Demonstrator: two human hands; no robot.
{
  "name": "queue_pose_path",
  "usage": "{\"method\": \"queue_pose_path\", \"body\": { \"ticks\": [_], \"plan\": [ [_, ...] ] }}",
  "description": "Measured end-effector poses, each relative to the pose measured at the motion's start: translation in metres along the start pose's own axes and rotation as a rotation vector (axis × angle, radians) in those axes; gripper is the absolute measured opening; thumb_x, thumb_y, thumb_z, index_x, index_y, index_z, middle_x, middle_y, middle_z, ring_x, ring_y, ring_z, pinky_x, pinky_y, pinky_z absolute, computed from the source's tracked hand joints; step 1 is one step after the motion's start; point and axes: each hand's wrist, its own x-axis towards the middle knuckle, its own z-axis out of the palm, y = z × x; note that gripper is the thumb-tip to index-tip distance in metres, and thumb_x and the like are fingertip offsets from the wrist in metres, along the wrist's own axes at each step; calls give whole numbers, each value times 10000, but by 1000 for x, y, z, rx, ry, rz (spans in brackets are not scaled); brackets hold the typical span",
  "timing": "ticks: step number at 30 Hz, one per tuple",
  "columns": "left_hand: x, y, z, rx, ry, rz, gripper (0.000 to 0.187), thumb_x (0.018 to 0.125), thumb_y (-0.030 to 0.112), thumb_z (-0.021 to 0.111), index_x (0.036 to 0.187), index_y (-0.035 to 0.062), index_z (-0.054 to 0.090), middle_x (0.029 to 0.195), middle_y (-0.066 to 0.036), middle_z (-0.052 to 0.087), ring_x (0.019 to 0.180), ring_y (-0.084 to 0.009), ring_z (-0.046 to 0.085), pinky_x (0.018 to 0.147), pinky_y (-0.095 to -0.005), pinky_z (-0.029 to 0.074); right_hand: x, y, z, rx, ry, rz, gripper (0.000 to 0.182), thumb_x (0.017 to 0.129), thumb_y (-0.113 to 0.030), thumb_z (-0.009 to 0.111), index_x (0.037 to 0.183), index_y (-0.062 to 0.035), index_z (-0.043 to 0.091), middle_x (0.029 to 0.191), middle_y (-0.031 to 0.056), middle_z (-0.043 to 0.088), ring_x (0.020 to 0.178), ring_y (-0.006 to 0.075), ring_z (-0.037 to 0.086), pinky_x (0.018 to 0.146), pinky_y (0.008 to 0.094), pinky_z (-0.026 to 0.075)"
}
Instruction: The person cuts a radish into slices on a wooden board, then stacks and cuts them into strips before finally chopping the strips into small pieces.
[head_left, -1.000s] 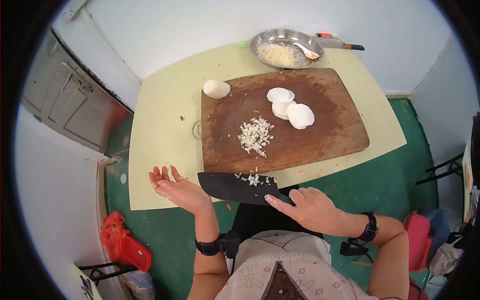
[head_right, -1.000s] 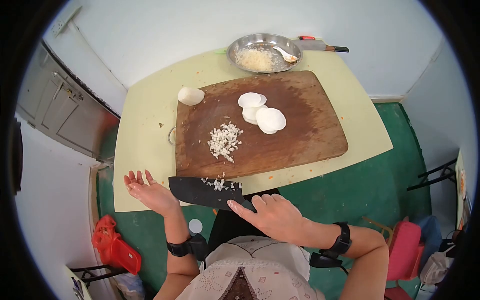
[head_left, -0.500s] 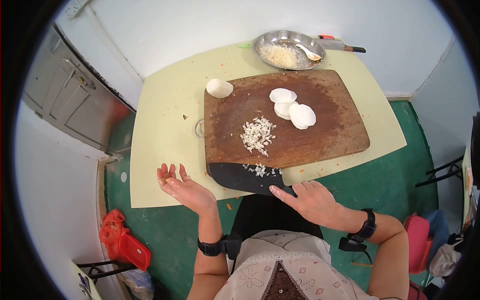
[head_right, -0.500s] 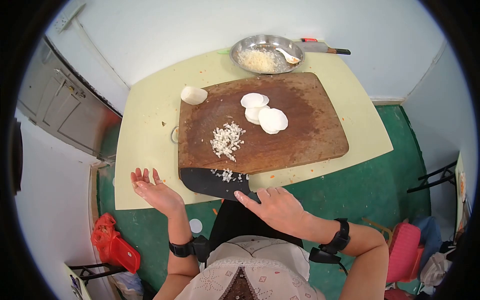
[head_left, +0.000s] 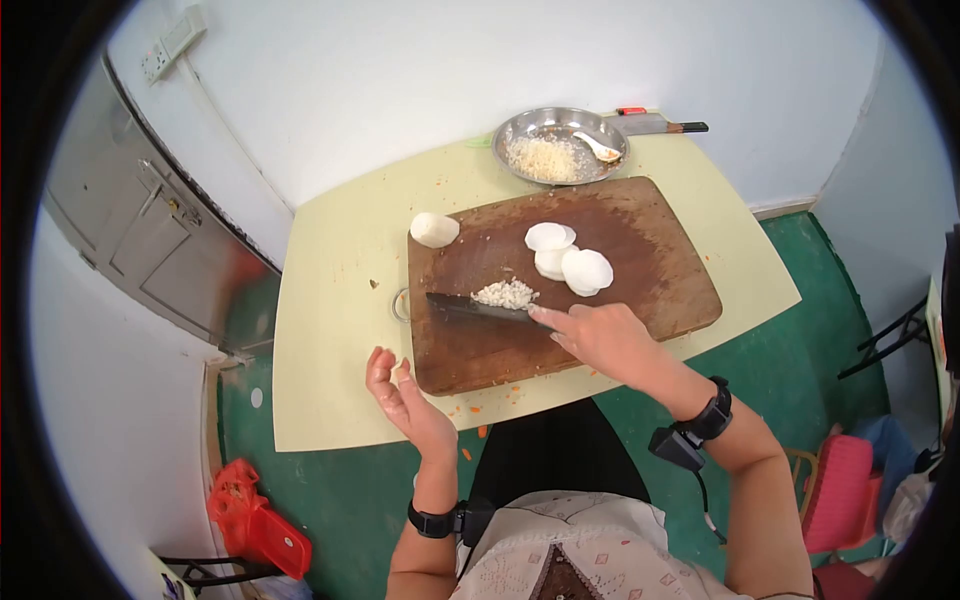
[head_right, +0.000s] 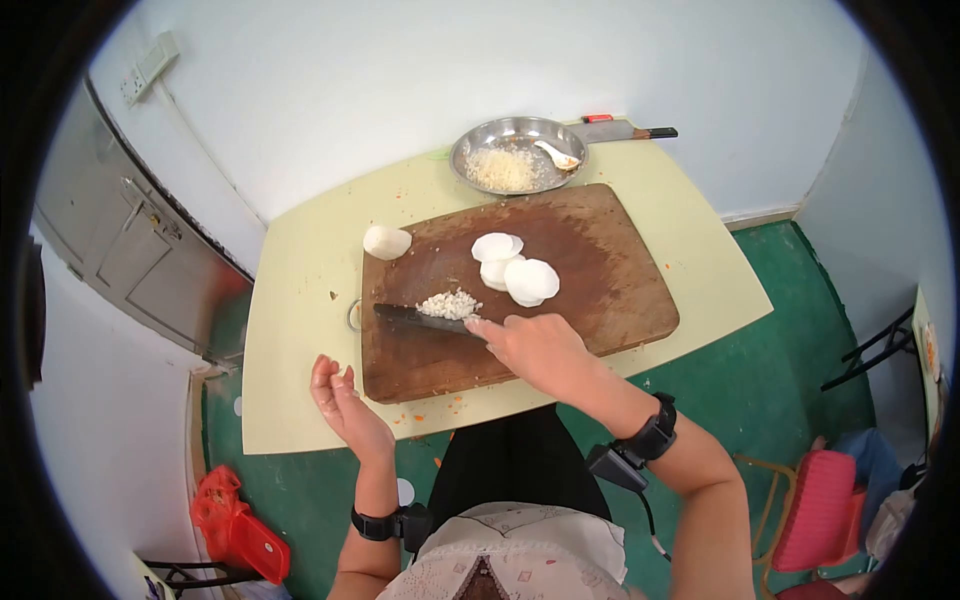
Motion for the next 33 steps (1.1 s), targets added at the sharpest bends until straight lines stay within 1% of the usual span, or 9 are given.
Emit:
{"method": "queue_pose_path", "body": {
  "ticks": [6, 10, 12, 15, 18, 19, 23, 26, 33],
  "plan": [
    [61, 10, 42, 423, -474, 185, 160, 876, 113, 546, 1001, 34, 605, 1176, -113, 469, 1043, -172, 504, 833, -317, 462, 33, 43, -23, 834, -359, 463, 433, 886, -172, 554, 1284, -31, 457, 698, 121, 567, 503, 188, 572, 473, 312, 485],
    [131, 2, 108, 682, -846, 422, 217, 839, 161, 586, 966, -4, 647, 970, -145, 593, 875, -214, 607, 753, -314, 490, 20, 34, -10, 889, -302, 485, 449, 897, -170, 545, 1298, -10, 423, 683, 84, 550, 476, 152, 548, 434, 290, 467],
    [143, 0, 149, 753, -1065, 352, 247, 788, 160, 608, 966, -2, 660, 889, -200, 633, 827, -312, 615, 766, -373, 480, 13, 34, 2, 954, -266, 520, 429, 901, -170, 538, 1283, -9, 432, 673, 81, 547, 466, 155, 549, 437, 293, 469],
    [149, -29, 199, 946, -1315, 154, 333, 745, 187, 649, 1013, -10, 645, 925, -221, 646, 807, -321, 627, 752, -378, 490, 2, 41, 12, 1077, -204, 521, 386, 891, -172, 543, 1226, 2, 464, 671, 108, 555, 474, 183, 571, 454, 313, 483],
    [150, -50, 229, 1131, -1489, 209, 403, 707, 220, 694, 1029, -16, 638, 949, -205, 656, 788, -282, 640, 680, -361, 513, 1, 37, 8, 961, -181, 474, 368, 882, -171, 546, 1197, 5, 476, 697, 136, 583, 491, 197, 592, 466, 321, 491],
    [149, -57, 237, 1157, -1555, 17, 501, 683, 228, 737, 1100, -17, 603, 942, -159, 654, 765, -242, 637, 614, -349, 526, 1, 34, 6, 928, -161, 484, 386, 876, -173, 548, 1206, 11, 472, 699, 155, 603, 499, 216, 603, 482, 339, 496],
    [131, -53, 251, 1103, -1506, -315, 586, 672, 111, 765, 1202, 13, 534, 1012, -140, 614, 795, -230, 618, 582, -359, 534, 1, 38, 11, 901, -162, 445, 415, 873, -186, 552, 1220, 25, 465, 650, 161, 603, 493, 243, 601, 504, 359, 497],
    [124, -52, 255, 1061, -1458, -387, 556, 691, 142, 759, 1191, 23, 549, 938, -103, 627, 672, -168, 597, 551, -273, 510, 3, 38, 10, 873, -175, 437, 414, 873, -198, 554, 1213, 23, 469, 653, 160, 609, 503, 245, 609, 508, 362, 495],
    [121, -60, 265, 1044, -1514, -262, 528, 680, 62, 721, 1178, 55, 543, 954, -91, 615, 765, -191, 591, 585, -330, 507, 3, 39, 18, 831, -150, 402, 458, 891, -207, 546, 1275, 14, 427, 648, 157, 603, 496, 224, 602, 499, 347, 492]
  ]
}}
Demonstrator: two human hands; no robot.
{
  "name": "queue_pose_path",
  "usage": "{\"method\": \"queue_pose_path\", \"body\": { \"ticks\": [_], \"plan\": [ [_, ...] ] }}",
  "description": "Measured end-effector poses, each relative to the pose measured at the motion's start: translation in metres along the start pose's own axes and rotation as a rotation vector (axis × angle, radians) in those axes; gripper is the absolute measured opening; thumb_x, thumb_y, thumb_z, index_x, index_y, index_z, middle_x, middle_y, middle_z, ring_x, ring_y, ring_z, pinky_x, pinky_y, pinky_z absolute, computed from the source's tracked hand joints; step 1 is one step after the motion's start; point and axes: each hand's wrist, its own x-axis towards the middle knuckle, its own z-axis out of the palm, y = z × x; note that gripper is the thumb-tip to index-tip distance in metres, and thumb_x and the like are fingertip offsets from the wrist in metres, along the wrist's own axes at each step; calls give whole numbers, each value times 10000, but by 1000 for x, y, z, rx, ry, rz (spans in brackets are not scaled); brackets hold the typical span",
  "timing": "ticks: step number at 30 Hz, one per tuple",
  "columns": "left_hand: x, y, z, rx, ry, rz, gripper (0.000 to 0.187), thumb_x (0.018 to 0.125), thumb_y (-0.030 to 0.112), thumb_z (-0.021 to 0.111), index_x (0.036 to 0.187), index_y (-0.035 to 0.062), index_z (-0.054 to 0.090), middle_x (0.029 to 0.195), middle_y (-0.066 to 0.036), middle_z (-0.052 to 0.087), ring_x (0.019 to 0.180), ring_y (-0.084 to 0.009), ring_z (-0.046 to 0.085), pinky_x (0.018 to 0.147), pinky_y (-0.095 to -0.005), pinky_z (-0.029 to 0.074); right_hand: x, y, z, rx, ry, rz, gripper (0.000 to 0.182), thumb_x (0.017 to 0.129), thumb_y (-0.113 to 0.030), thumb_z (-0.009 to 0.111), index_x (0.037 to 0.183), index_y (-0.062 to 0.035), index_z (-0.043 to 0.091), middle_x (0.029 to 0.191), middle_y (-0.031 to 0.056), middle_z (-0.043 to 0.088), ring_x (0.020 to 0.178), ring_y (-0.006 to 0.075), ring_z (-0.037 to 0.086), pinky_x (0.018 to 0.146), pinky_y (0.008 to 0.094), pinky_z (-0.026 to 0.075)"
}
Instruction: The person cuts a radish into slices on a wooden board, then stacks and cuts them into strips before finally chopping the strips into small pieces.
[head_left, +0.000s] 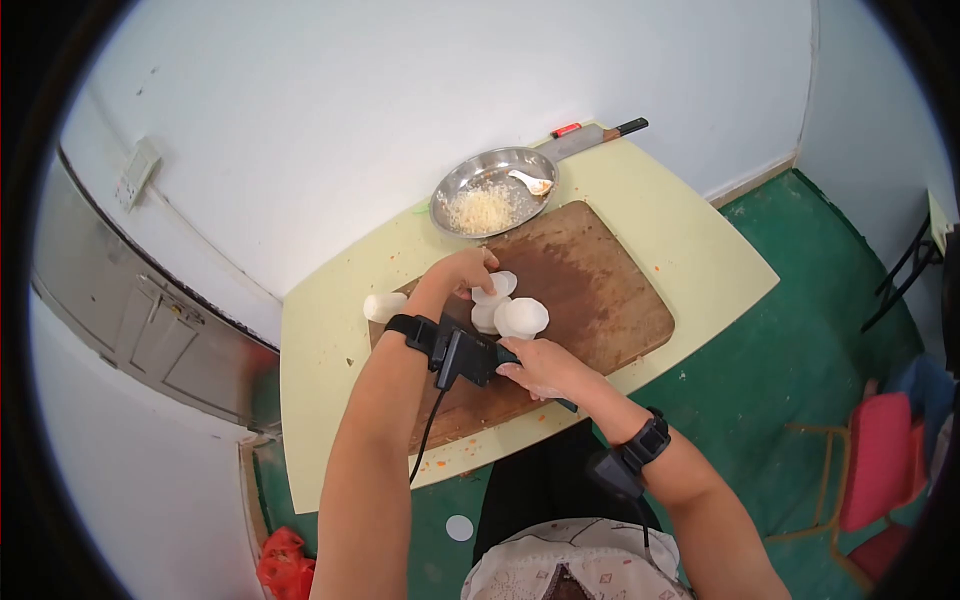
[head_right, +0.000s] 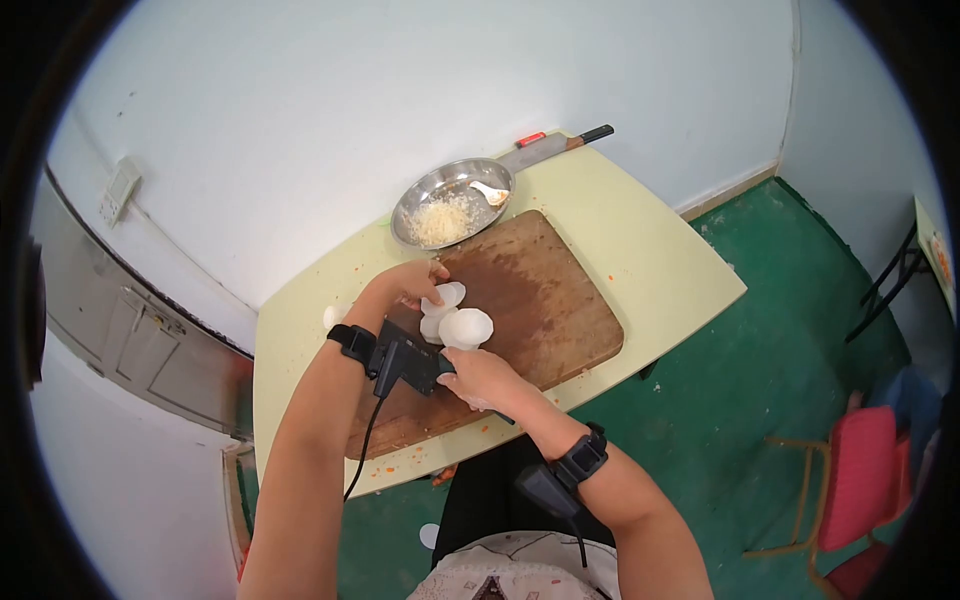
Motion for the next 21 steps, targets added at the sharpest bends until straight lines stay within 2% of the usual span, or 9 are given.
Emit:
{"method": "queue_pose_path", "body": {
  "ticks": [2, 5, 8, 14, 17, 20, 21],
  "plan": [
    [-3, 7, 0, -17, -2, 3, 484, 673, 43, 709, 1135, 54, 563, 935, -84, 616, 771, -198, 591, 583, -348, 502, 0, 1, 1, -15, 27, -18, 453, 888, -207, 549, 1265, 17, 435, 631, 156, 598, 495, 228, 602, 496, 353, 487],
    [3, 12, 0, 89, -35, -28, 462, 657, 45, 720, 1096, 55, 577, 916, -82, 621, 759, -197, 593, 561, -333, 493, -2, -1, 2, -86, 70, -36, 373, 857, -237, 561, 1133, 10, 517, 729, 176, 633, 681, 311, 641, 676, 430, 492],
    [6, 10, 2, 51, -23, -27, 448, 647, 52, 730, 1072, 61, 586, 898, -79, 620, 724, -187, 585, 529, -308, 474, -5, -9, -3, -53, 11, 33, 342, 856, -235, 560, 1096, 5, 526, 729, 178, 631, 699, 319, 640, 683, 435, 489],
    [6, 8, 8, 71, 68, 3, 422, 656, 64, 737, 1051, 31, 594, 839, -72, 611, 676, -166, 553, 480, -280, 421, -4, -4, 1, -85, 71, -10, 311, 861, -228, 556, 1065, 4, 528, 695, 171, 623, 633, 298, 637, 645, 420, 492],
    [6, 7, 7, 10, -69, -1, 408, 682, 86, 731, 1053, -5, 587, 821, -73, 609, 680, -164, 548, 496, -274, 421, -6, -9, -2, -65, 37, 16, 313, 861, -226, 555, 1073, 3, 528, 680, 165, 621, 602, 287, 634, 630, 412, 495],
    [-1, 14, 10, 96, 49, 152, 390, 731, 87, 696, 1078, -34, 563, 851, -92, 608, 712, -179, 567, 525, -300, 448, -3, -4, 2, -50, 65, 16, 308, 863, -225, 552, 1074, -2, 530, 663, 162, 618, 588, 281, 632, 616, 405, 497],
    [-6, 17, 11, 31, 113, 145, 409, 734, 90, 687, 1098, -36, 550, 885, -116, 608, 744, -205, 581, 546, -326, 467, -4, -4, 4, -47, 76, 6, 304, 864, -225, 550, 1073, -5, 530, 656, 159, 616, 575, 278, 629, 606, 402, 497]
  ]
}}
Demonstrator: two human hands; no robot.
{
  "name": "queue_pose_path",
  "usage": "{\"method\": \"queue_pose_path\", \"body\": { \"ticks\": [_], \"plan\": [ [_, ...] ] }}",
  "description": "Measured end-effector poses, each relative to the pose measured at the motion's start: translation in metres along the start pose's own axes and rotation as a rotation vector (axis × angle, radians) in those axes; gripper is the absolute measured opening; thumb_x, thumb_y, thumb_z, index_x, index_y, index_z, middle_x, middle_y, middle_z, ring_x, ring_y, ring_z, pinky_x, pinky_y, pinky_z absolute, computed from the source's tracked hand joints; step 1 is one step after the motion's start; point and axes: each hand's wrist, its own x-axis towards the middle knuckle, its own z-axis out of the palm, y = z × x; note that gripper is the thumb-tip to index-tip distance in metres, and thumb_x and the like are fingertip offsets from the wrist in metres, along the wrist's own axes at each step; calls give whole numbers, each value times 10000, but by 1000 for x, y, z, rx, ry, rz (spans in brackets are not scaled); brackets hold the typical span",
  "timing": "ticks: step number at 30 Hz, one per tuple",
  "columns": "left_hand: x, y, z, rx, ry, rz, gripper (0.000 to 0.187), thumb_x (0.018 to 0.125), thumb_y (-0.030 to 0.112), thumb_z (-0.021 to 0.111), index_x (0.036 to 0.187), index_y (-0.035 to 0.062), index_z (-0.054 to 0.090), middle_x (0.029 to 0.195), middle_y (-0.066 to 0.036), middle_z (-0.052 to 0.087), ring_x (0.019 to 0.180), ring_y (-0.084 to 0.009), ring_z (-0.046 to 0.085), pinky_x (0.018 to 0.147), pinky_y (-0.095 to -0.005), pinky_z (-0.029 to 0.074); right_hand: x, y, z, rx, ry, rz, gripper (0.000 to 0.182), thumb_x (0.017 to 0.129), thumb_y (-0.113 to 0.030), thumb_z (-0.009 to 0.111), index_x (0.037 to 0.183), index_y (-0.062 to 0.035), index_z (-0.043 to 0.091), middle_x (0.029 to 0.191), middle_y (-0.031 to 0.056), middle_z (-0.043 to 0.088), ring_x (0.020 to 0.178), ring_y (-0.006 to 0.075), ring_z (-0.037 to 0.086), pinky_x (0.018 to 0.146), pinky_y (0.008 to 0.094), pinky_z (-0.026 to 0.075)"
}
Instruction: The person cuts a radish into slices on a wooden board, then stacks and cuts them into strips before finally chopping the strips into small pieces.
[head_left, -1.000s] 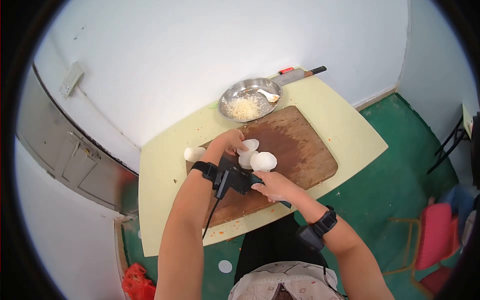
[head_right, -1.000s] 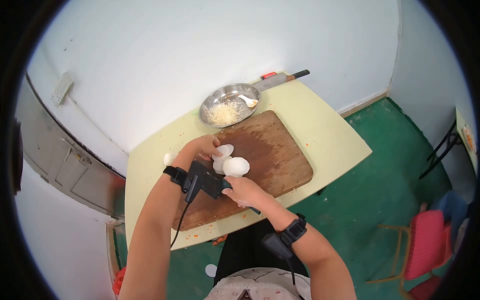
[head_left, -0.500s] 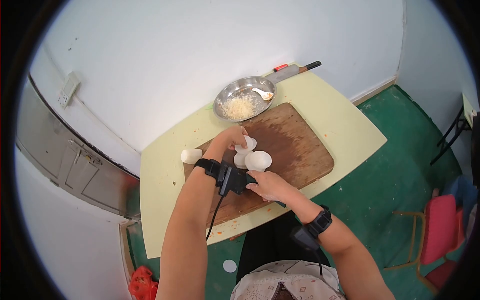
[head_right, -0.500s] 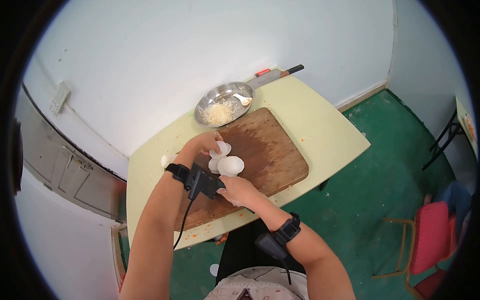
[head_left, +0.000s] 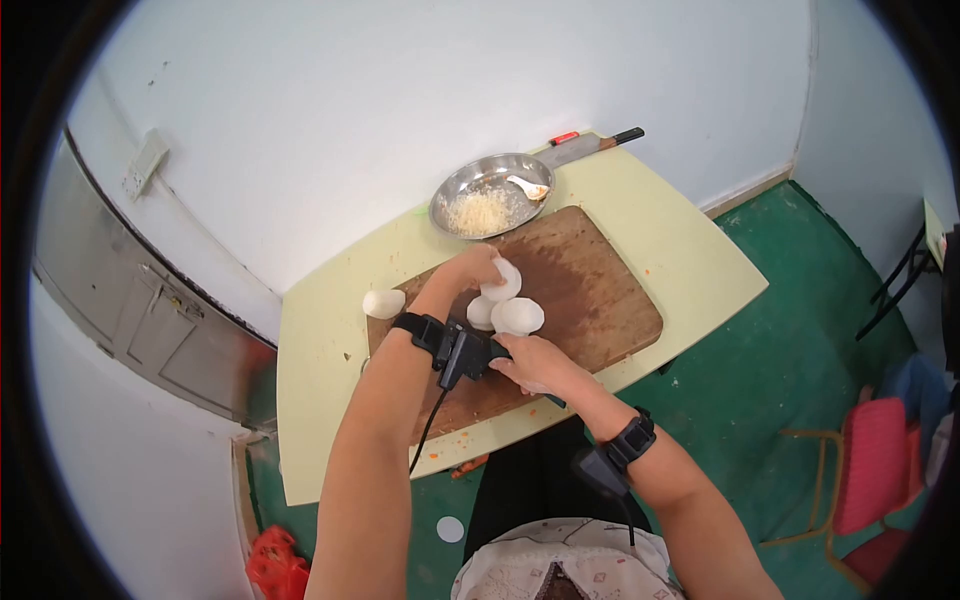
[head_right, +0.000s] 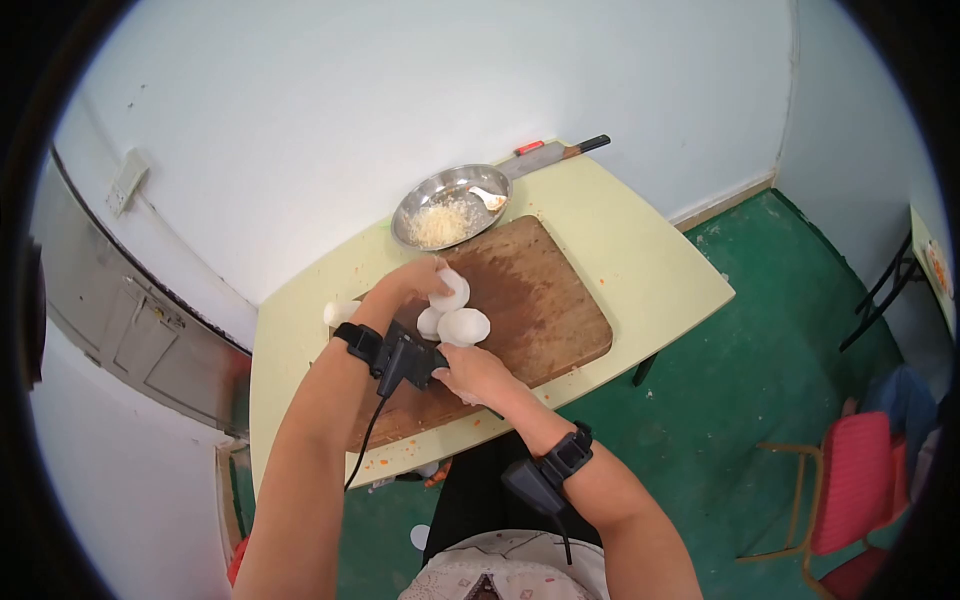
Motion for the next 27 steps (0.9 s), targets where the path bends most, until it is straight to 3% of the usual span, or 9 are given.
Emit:
{"method": "queue_pose_path", "body": {
  "ticks": [2, 6, 10, 16, 18, 20, 21, 24, 27],
  "plan": [
    [-5, 9, -5, -116, 138, -24, 446, 738, 95, 668, 1138, -40, 523, 955, -165, 607, 809, -258, 610, 587, -377, 506, 0, 1, 1, 8, 24, -22, 297, 867, -226, 548, 1071, -10, 532, 643, 154, 612, 550, 273, 623, 588, 395, 498],
    [-63, 26, -38, -485, 363, 61, 422, 810, 58, 598, 1205, -21, 470, 960, -142, 590, 820, -211, 599, 625, -313, 504, -3, -3, -2, 74, -11, 18, 275, 871, -217, 544, 1045, -4, 525, 629, 144, 606, 510, 257, 615, 556, 381, 497],
    [-134, -28, -50, -390, 456, 14, 415, 816, 32, 568, 1219, 8, 473, 1021, -127, 576, 856, -183, 590, 651, -285, 500, 0, -3, 0, 93, -27, 42, 251, 879, -202, 543, 1020, 3, 515, 645, 149, 605, 489, 242, 609, 527, 368, 491],
    [-215, -109, 34, -596, 438, -251, 403, 808, 85, 629, 1186, 46, 492, 974, -71, 605, 795, -127, 578, 544, -239, 449, 8, -6, -4, 79, -71, 69, 257, 875, -198, 556, 1033, 2, 524, 681, 164, 610, 455, 224, 596, 485, 351, 482],
    [-206, -123, 72, -562, 573, -42, 446, 772, 17, 648, 1186, 1, 482, 1017, -78, 588, 887, -163, 575, 720, -286, 489, 8, -22, -10, -161, -20, 18, 244, 861, -183, 570, 1040, -21, 534, 780, 181, 632, 640, 291, 635, 600, 403, 498],
    [-194, -121, 92, -651, 646, -34, 492, 746, -23, 651, 1202, -18, 467, 1062, -103, 572, 955, -185, 570, 799, -301, 478, 7, -24, -11, -399, 156, -181, 236, 853, -176, 578, 1039, -36, 541, 829, 185, 638, 764, 331, 636, 672, 436, 494],
    [-195, -110, 92, -582, 695, -60, 494, 741, -19, 656, 1199, -25, 471, 1081, -120, 562, 974, -194, 567, 805, -304, 477, 4, -38, -15, -393, 121, -101, 232, 849, -170, 576, 1044, -51, 532, 883, 181, 636, 890, 373, 596, 743, 476, 466],
    [-200, -90, 93, -385, 866, -80, 512, 724, 4, 680, 1193, -49, 482, 1135, -168, 534, 1028, -226, 556, 831, -317, 472, -6, -53, -14, -431, 140, -171, 227, 861, -168, 554, 1046, -49, 498, 847, 193, 626, 841, 353, 615, 700, 466, 481],
    [-205, -87, 113, -247, 1028, -16, 559, 704, 55, 718, 1198, -70, 489, 1173, -195, 512, 1071, -269, 538, 876, -341, 457, -19, -65, 0, -378, 45, -35, 219, 877, -163, 522, 1039, -28, 466, 810, 198, 611, 797, 351, 619, 666, 462, 490]
  ]
}}
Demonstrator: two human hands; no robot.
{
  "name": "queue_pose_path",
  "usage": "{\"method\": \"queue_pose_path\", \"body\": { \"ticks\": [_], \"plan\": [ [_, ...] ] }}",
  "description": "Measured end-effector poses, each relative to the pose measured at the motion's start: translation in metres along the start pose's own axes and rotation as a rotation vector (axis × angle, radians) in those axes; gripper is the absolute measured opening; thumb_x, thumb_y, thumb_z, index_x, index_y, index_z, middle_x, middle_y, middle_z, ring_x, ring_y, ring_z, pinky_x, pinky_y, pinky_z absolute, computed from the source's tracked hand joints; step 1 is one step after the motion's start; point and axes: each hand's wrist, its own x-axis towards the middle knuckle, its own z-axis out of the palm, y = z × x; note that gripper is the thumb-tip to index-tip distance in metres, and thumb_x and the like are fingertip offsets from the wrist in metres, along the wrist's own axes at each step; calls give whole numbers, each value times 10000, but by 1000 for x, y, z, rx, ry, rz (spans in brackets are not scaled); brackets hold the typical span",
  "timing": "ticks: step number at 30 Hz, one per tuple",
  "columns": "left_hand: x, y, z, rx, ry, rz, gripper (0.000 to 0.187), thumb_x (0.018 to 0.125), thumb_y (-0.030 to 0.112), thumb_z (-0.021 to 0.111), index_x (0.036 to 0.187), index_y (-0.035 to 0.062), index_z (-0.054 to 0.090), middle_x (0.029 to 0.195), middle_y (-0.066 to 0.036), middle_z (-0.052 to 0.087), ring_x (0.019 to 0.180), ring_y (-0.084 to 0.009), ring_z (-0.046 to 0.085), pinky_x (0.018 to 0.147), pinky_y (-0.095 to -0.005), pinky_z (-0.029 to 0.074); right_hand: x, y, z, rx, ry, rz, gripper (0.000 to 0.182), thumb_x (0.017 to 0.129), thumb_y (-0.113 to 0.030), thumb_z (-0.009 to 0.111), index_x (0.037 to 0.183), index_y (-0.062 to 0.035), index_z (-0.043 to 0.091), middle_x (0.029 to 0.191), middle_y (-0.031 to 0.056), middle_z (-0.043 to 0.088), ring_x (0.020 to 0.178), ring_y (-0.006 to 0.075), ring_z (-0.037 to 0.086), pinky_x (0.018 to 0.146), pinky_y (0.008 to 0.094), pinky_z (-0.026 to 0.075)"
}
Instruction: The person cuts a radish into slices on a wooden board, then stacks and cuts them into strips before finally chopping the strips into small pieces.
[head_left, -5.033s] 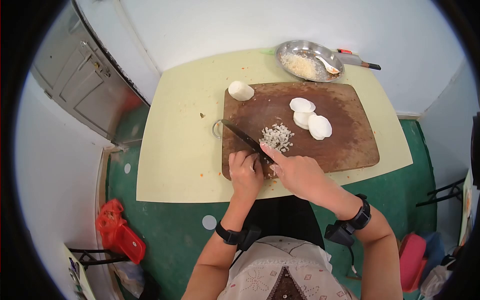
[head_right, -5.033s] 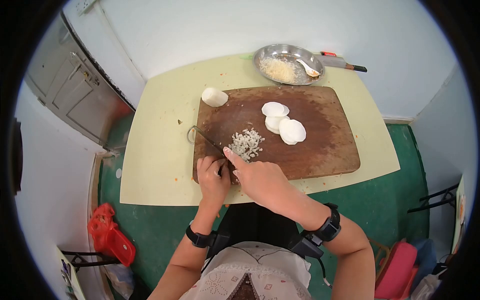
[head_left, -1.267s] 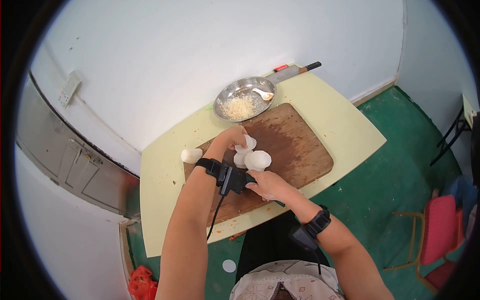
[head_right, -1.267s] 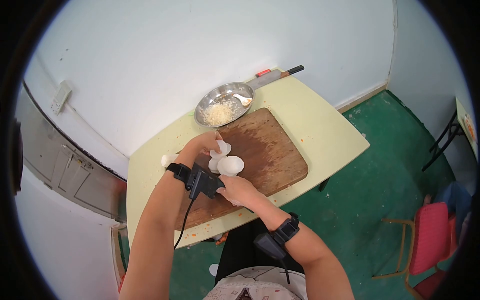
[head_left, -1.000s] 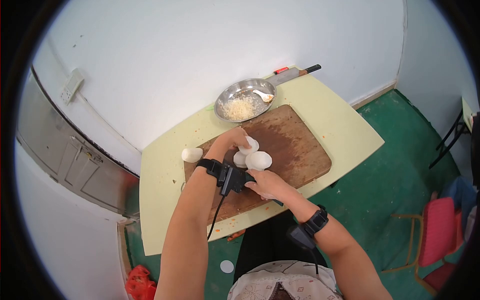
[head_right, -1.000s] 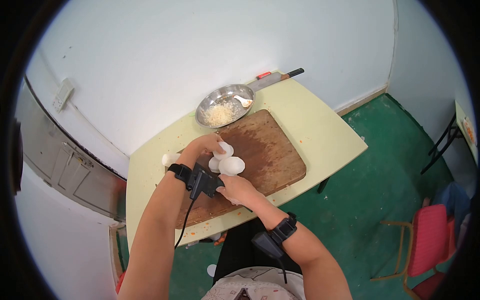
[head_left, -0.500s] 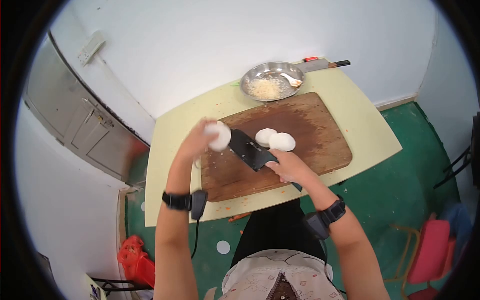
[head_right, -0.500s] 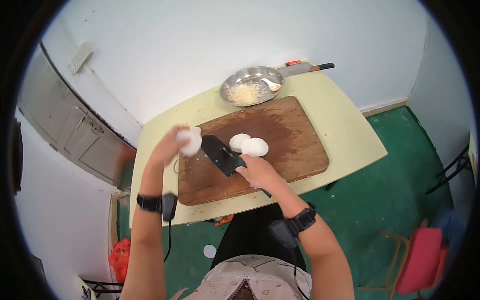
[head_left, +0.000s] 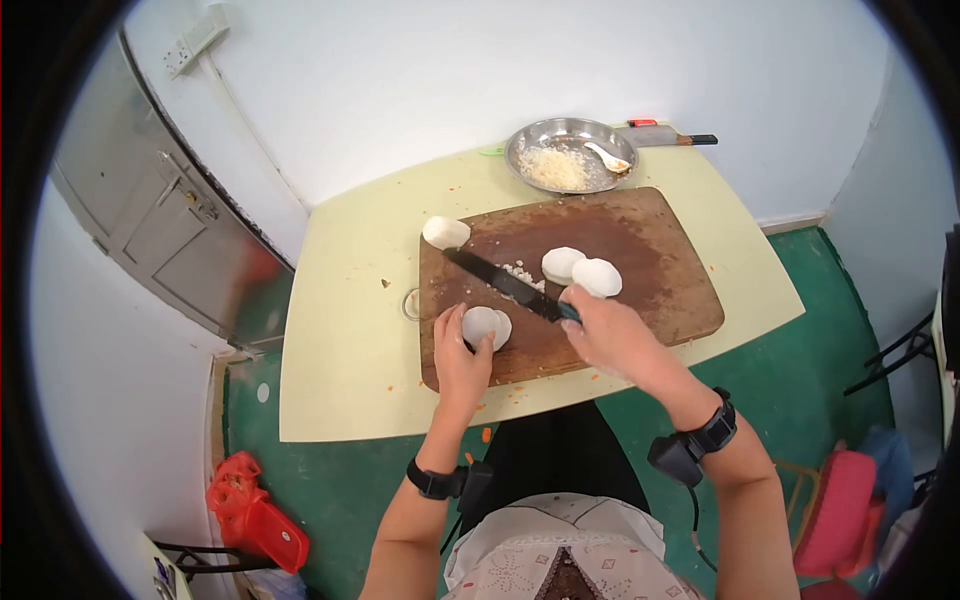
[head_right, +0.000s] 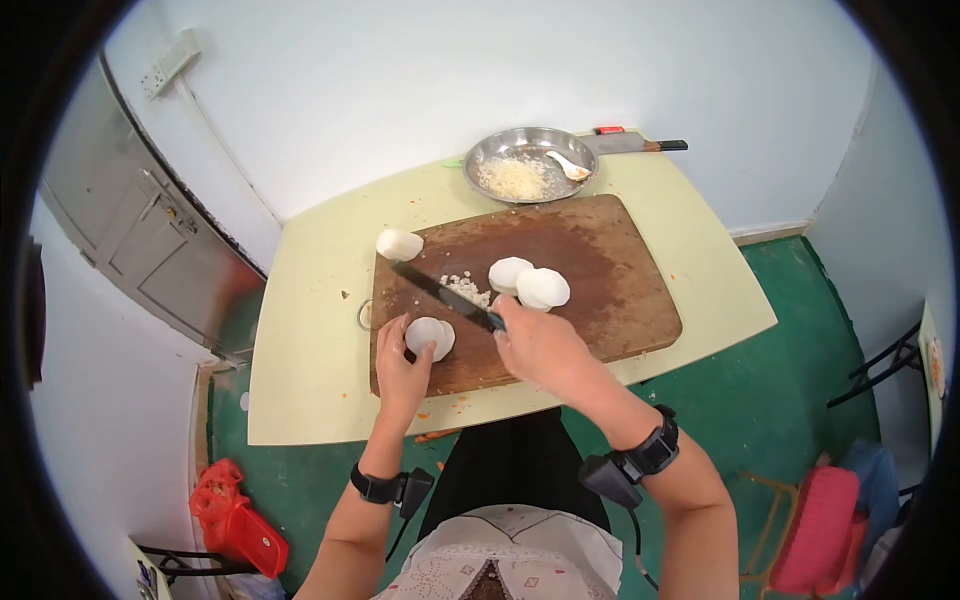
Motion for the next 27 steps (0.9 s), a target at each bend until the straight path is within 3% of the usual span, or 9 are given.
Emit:
{"method": "queue_pose_path", "body": {
  "ticks": [3, 11, 20, 27],
  "plan": [
    [-11, 10, -2, 86, 14, 15, 624, 682, 111, 757, 1216, -74, 492, 1199, -195, 509, 1103, -310, 513, 925, -369, 431, -9, -1, 17, -127, 94, -151, 205, 890, -154, 495, 1022, -2, 456, 788, 200, 597, 738, 356, 619, 628, 458, 496],
    [-8, 19, 0, 135, -78, -27, 657, 623, 146, 809, 1183, -64, 537, 1196, -203, 533, 1106, -353, 482, 946, -400, 408, -2, -10, 23, -212, 32, -134, 178, 837, -70, 480, 995, 13, 468, 797, 210, 583, 699, 372, 617, 603, 456, 503],
    [-15, 5, 7, 138, -10, 175, 394, 627, 121, 800, 952, -43, 651, 1172, -197, 543, 1045, -341, 507, 888, -395, 432, 0, -8, 19, -180, 6, -157, 164, 892, -134, 466, 976, 6, 466, 783, 203, 583, 684, 372, 619, 586, 450, 505],
    [-13, 13, 9, 182, 40, 214, 261, 704, 69, 720, 922, -46, 633, 1086, -197, 569, 1003, -350, 512, 859, -409, 431, -2, -14, 19, -211, -29, -167, 165, 905, -147, 460, 976, 1, 461, 748, 193, 581, 678, 366, 620, 564, 440, 505]
  ]
}}
